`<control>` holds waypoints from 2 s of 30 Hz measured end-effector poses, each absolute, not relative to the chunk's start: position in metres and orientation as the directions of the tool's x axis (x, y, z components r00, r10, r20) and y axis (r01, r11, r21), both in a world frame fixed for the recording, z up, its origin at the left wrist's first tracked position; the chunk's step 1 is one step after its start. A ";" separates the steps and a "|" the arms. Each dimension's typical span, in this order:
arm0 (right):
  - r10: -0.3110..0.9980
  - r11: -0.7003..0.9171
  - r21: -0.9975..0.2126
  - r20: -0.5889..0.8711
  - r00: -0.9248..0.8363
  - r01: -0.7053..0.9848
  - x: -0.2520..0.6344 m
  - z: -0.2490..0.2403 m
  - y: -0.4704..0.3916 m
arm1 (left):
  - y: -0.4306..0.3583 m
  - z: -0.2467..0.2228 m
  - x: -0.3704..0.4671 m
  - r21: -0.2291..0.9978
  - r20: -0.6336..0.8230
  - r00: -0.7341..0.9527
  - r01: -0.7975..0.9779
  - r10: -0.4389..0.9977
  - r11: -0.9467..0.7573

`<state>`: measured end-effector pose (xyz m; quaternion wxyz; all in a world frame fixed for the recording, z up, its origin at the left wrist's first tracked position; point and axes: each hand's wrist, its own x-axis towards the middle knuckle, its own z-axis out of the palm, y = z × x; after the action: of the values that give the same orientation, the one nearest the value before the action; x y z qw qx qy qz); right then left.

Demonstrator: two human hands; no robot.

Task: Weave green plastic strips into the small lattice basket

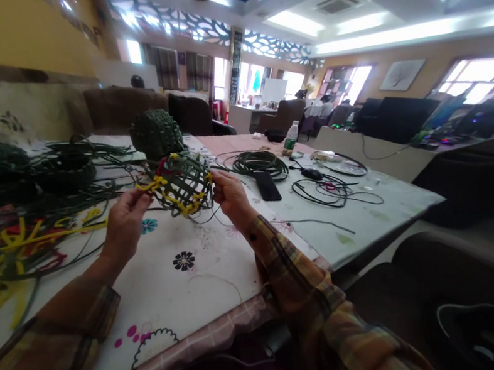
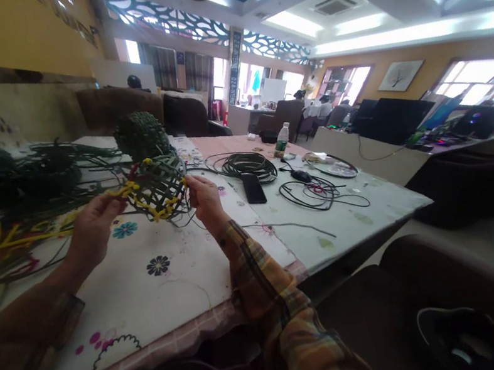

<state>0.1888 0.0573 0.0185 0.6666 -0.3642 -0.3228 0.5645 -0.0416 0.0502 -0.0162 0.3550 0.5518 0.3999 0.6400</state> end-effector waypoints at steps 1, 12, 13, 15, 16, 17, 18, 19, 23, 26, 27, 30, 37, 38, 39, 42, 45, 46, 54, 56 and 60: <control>0.989 0.082 -0.844 0.005 0.146 -0.530 0.188 0.018 0.059 | 0.050 -0.018 -0.042 0.908 0.415 -0.125 -0.008 0.901 -0.419; 0.996 -0.011 -0.810 -0.058 0.061 -0.587 0.188 0.007 0.052 | 0.035 -0.021 -0.023 0.903 0.409 -0.238 -0.031 0.881 -0.428; 0.997 -0.013 -0.811 -0.059 0.059 -0.585 0.188 0.006 0.050 | 0.035 -0.022 -0.023 0.905 0.388 -0.250 -0.079 0.887 -0.418; 0.996 -0.015 -0.815 -0.061 0.060 -0.579 0.187 0.002 0.048 | 0.036 -0.023 -0.022 0.905 0.361 -0.266 -0.133 0.894 -0.405; 0.996 -0.015 -0.816 -0.063 0.063 -0.578 0.187 0.000 0.047 | 0.035 -0.024 -0.022 0.905 0.355 -0.271 -0.141 0.895 -0.402; 0.996 -0.015 -0.816 -0.064 0.063 -0.578 0.187 -0.002 0.045 | 0.035 -0.024 -0.022 0.905 0.352 -0.275 -0.145 0.895 -0.401; 0.996 -0.012 -0.814 -0.059 0.062 -0.580 0.187 -0.004 0.045 | 0.034 -0.024 -0.022 0.903 0.351 -0.280 -0.150 0.894 -0.402; 0.997 -0.007 -0.812 -0.051 0.060 -0.584 0.186 -0.006 0.044 | 0.033 -0.023 -0.021 0.901 0.353 -0.286 -0.152 0.891 -0.406; 0.999 -0.008 -0.804 -0.036 0.034 -0.595 0.188 -0.011 0.043 | 0.028 -0.021 -0.020 0.896 0.354 -0.290 -0.167 0.889 -0.412; 0.999 -0.006 -0.798 -0.027 0.026 -0.603 0.193 -0.014 0.045 | 0.025 -0.021 -0.020 0.908 0.312 -0.235 -0.210 0.921 -0.361; 1.000 -0.004 -0.796 -0.022 0.023 -0.605 0.195 -0.015 0.045 | 0.024 -0.021 -0.021 0.913 0.301 -0.217 -0.215 0.929 -0.346; 1.000 -0.010 -0.800 -0.004 -0.010 -0.601 0.201 -0.020 0.048 | 0.020 -0.020 -0.024 0.918 0.310 -0.174 -0.202 0.935 -0.342; 0.996 -0.016 -0.817 0.040 -0.084 -0.576 0.207 -0.033 0.055 | 0.005 -0.010 -0.031 0.952 0.293 0.043 -0.103 0.955 -0.287; 0.994 -0.013 -0.820 0.052 -0.096 -0.572 0.208 -0.034 0.055 | 0.004 -0.009 -0.031 0.953 0.296 0.062 -0.085 0.953 -0.291; 0.992 -0.010 -0.823 0.064 -0.109 -0.568 0.209 -0.036 0.055 | 0.003 -0.008 -0.032 0.950 0.308 0.081 -0.070 0.948 -0.303; 0.986 -0.015 -0.839 0.077 -0.145 -0.543 0.212 -0.040 0.055 | 0.001 -0.009 -0.032 0.938 0.346 0.112 -0.065 0.931 -0.341; 0.984 -0.037 -0.857 0.059 -0.170 -0.514 0.214 -0.043 0.054 | -0.004 -0.009 -0.032 0.937 0.350 0.120 -0.056 0.929 -0.346; 0.983 -0.044 -0.860 0.054 -0.178 -0.509 0.214 -0.044 0.054 | -0.005 -0.009 -0.031 0.938 0.346 0.115 -0.042 0.931 -0.343; 0.981 -0.106 -0.845 -0.003 -0.195 -0.523 0.208 -0.046 0.049 | -0.011 0.003 -0.033 0.905 0.380 0.125 0.156 0.916 -0.397; 0.985 -0.110 -0.842 -0.021 -0.173 -0.527 0.208 -0.045 0.048 | -0.011 0.007 -0.034 0.858 0.418 0.186 0.242 0.889 -0.454; 0.988 -0.099 -0.846 -0.020 -0.154 -0.523 0.209 -0.042 0.047 | -0.015 0.014 -0.035 0.832 0.419 0.198 0.308 0.886 -0.462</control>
<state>0.2087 0.0468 -0.0420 0.5654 -0.3213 -0.3616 0.6681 -0.0345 -0.0151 0.0138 0.3049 0.7113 0.4197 0.4743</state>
